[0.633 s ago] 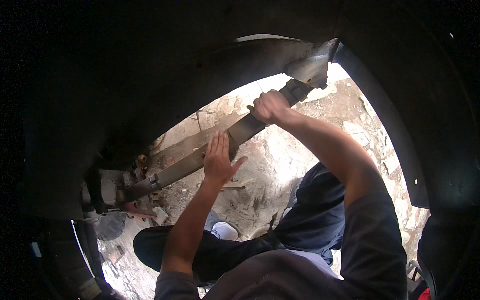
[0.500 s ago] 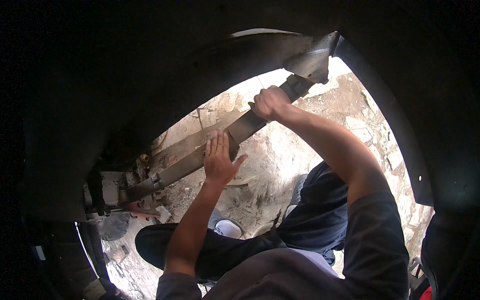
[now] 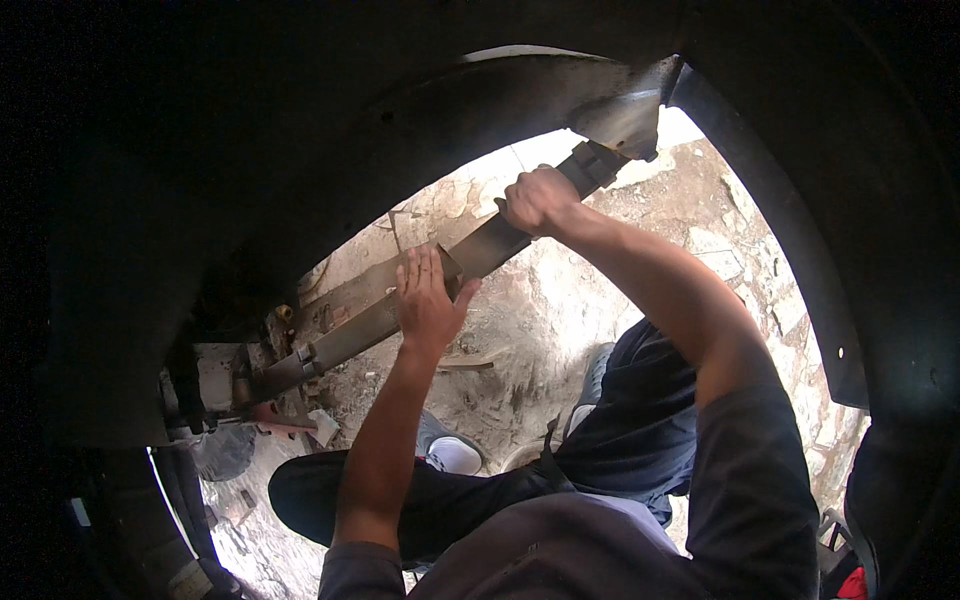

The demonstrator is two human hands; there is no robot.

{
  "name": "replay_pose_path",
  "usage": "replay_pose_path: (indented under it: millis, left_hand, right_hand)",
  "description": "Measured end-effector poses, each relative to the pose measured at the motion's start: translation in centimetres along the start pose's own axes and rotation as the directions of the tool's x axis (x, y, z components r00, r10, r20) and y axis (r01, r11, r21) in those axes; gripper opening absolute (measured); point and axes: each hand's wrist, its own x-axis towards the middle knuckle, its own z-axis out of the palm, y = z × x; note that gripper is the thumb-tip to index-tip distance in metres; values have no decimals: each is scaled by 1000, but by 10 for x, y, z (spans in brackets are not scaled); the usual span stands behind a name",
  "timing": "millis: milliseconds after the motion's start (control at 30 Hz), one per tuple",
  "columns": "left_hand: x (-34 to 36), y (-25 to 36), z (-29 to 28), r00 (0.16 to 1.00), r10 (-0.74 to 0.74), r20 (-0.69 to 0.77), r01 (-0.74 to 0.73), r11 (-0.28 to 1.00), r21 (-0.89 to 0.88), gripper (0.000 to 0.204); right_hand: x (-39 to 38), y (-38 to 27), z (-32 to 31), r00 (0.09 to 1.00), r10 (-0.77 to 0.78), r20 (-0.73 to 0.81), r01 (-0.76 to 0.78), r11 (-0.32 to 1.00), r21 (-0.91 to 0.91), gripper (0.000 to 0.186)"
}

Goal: The person sits beneath a vehicle and uses a wrench to tighten bolts on a metal suspension component. They repeatedly adjust the wrench and turn the fasteners to secure the part in place.

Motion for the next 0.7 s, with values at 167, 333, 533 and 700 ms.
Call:
replay_pose_path:
  millis: [167, 333, 533, 700]
  left_hand:
    - [-11, 6, -3, 997, 70, 18, -69, 996, -49, 99]
    - [-17, 2, -9, 997, 52, 55, -55, 998, 43, 101]
    - [-2, 4, 3, 1000, -10, -20, 9, 1000, -26, 101]
    - [-37, 18, 3, 993, 52, -103, -49, 998, 34, 94]
  right_hand:
    - [-3, 11, 9, 999, -19, -35, 19, 1000, -6, 46]
    - [0, 7, 7, 1000, 10, -6, -10, 1000, -19, 46]
    - [1, 7, 11, 998, -23, -64, 20, 999, -41, 45]
    - [-2, 12, 10, 995, -26, -92, 19, 997, -75, 45]
